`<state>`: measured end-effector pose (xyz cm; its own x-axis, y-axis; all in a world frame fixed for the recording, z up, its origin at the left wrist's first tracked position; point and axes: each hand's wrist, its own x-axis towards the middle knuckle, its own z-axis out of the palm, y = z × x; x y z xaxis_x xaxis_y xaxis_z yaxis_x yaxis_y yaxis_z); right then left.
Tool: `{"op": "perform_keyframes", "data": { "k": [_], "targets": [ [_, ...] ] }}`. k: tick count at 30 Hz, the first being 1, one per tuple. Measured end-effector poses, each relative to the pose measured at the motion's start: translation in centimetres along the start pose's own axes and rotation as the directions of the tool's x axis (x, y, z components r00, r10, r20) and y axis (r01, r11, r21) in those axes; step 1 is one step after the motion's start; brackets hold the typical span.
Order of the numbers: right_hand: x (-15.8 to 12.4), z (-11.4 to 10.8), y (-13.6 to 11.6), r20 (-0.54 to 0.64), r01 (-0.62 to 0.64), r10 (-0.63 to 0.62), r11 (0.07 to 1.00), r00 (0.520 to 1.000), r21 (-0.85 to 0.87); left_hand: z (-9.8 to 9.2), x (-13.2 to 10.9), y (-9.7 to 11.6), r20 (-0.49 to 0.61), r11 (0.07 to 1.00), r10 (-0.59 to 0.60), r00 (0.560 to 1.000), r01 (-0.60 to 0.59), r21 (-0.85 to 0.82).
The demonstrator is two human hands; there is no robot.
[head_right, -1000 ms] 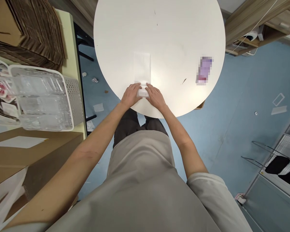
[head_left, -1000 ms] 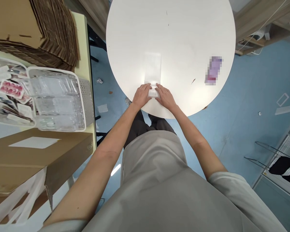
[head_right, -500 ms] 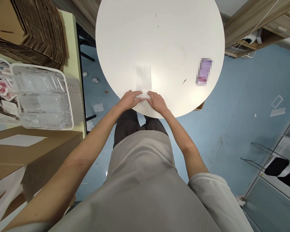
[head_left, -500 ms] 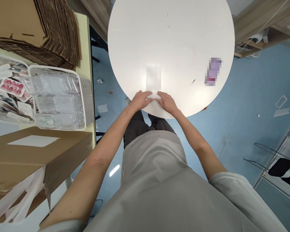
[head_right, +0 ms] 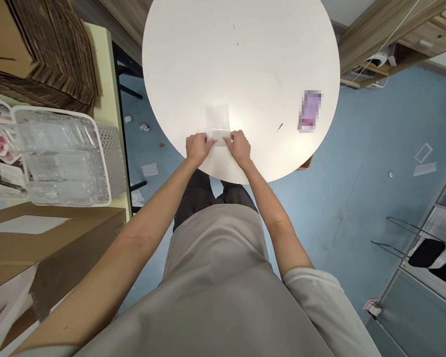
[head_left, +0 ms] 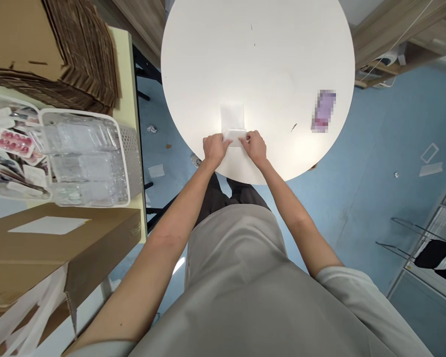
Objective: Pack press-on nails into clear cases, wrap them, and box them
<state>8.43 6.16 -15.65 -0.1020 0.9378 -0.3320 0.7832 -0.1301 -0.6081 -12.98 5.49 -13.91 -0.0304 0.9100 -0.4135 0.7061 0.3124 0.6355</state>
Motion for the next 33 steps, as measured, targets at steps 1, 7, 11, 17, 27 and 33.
{"op": "perform_keyframes", "data": {
  "k": [1,7,11,17,27,33],
  "targets": [
    [0.5,0.2,0.1,-0.009,-0.032,0.032,0.999,0.999,-0.007,0.2,0.4,0.1,-0.007,0.999,-0.032,0.999,0.032,0.008],
    [2.3,-1.1,-1.6,0.033,0.221,-0.218,0.97,0.975,-0.102,-0.1,2.6,1.4,-0.007,0.977,0.21,0.978,-0.21,-0.018],
    [2.4,-3.1,-2.2,0.227,0.356,-0.327,0.929,0.917,-0.099,-1.0,2.6,2.0,0.214,0.916,0.394,0.894,-0.402,-0.006],
    [0.5,-3.3,-1.4,0.281,0.413,-0.363,0.899,0.888,-0.146,-2.3,0.5,0.7,0.261,0.893,0.42,0.869,-0.447,0.051],
    [-6.2,-3.6,-1.2,0.364,0.448,-0.36,0.873,0.859,-0.192,-2.3,-3.8,-1.4,0.4,0.896,0.396,0.826,-0.443,0.029],
    [-5.5,-5.1,-1.8,0.406,0.372,-0.276,0.911,0.871,-0.179,-4.3,-4.0,-0.5,0.421,0.96,0.277,0.863,-0.271,-0.077]
  ]
}}
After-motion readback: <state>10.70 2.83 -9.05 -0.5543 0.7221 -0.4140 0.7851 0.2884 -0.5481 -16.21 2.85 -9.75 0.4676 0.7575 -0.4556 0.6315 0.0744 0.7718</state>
